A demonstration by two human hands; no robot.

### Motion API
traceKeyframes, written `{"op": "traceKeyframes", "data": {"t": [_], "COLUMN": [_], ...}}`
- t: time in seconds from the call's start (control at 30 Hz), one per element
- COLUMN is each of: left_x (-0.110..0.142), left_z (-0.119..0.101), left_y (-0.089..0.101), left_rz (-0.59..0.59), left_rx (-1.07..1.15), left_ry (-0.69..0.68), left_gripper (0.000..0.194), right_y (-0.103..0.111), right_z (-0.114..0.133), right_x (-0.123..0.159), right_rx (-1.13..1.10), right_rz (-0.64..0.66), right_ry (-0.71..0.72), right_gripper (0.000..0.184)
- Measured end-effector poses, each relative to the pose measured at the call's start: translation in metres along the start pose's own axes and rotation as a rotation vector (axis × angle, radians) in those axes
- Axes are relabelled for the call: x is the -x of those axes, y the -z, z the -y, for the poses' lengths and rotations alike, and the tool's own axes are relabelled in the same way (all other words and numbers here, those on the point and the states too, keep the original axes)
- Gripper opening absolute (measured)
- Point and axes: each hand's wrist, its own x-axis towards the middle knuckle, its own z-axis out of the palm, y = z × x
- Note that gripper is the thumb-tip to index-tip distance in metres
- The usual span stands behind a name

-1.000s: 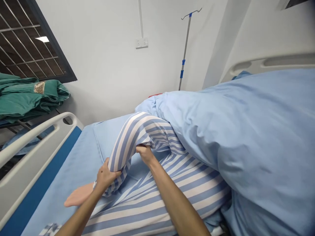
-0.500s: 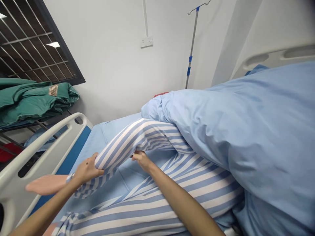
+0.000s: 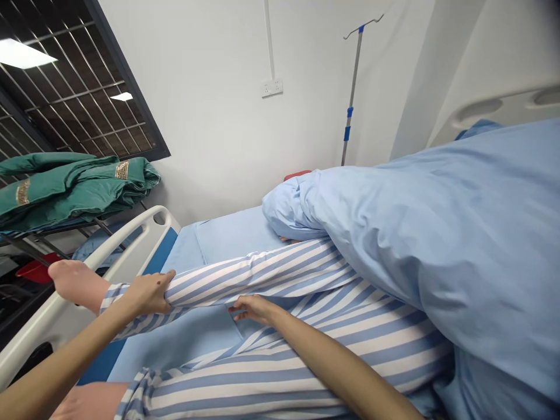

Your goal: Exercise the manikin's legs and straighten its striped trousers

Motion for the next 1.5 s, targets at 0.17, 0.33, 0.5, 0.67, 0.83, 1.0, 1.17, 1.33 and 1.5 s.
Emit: {"op": "traceKeyframes", "data": {"t": [0.17,0.33,0.5,0.67,0.83,1.0,1.17,1.33,1.5], "left_x": [0.003,-0.002,-0.034,-0.047,-0.035,-0.018,-0.007,-0.012,-0.026], "left_z": [0.005,-0.041,-0.144,-0.169,-0.114,-0.052,-0.015,0.0,0.008], "left_y": [-0.001,-0.032,-0.077,-0.084,-0.067,-0.049,-0.053,-0.069,-0.081], "left_rz": [0.005,-0.217,-0.403,-0.347,-0.258,-0.201,-0.132,-0.101,-0.067], "left_rx": [0.026,0.247,0.622,0.704,0.515,0.325,0.213,0.159,0.15], "left_ry": [0.048,0.216,0.363,0.358,0.293,0.265,0.183,0.137,0.107], "left_gripper": [0.058,0.055,0.06,0.058,0.056,0.055,0.05,0.05,0.053], "right_y": [-0.001,0.004,0.021,0.019,0.011,0.008,0.011,0.019,0.026], "right_z": [0.005,0.041,0.078,0.087,0.078,0.053,0.027,0.016,0.012], "right_x": [-0.004,0.007,0.032,0.042,0.037,0.024,0.013,0.004,-0.006], "right_rx": [0.026,-0.057,-0.067,0.084,0.118,0.107,0.152,0.294,0.373], "right_rz": [-0.076,-0.096,-0.178,-0.267,-0.181,-0.116,-0.01,0.037,0.063], "right_ry": [0.092,0.327,0.569,0.601,0.575,0.366,0.089,-0.084,-0.144], "right_gripper": [0.011,0.008,0.001,0.012,0.017,0.017,0.027,0.031,0.039]}}
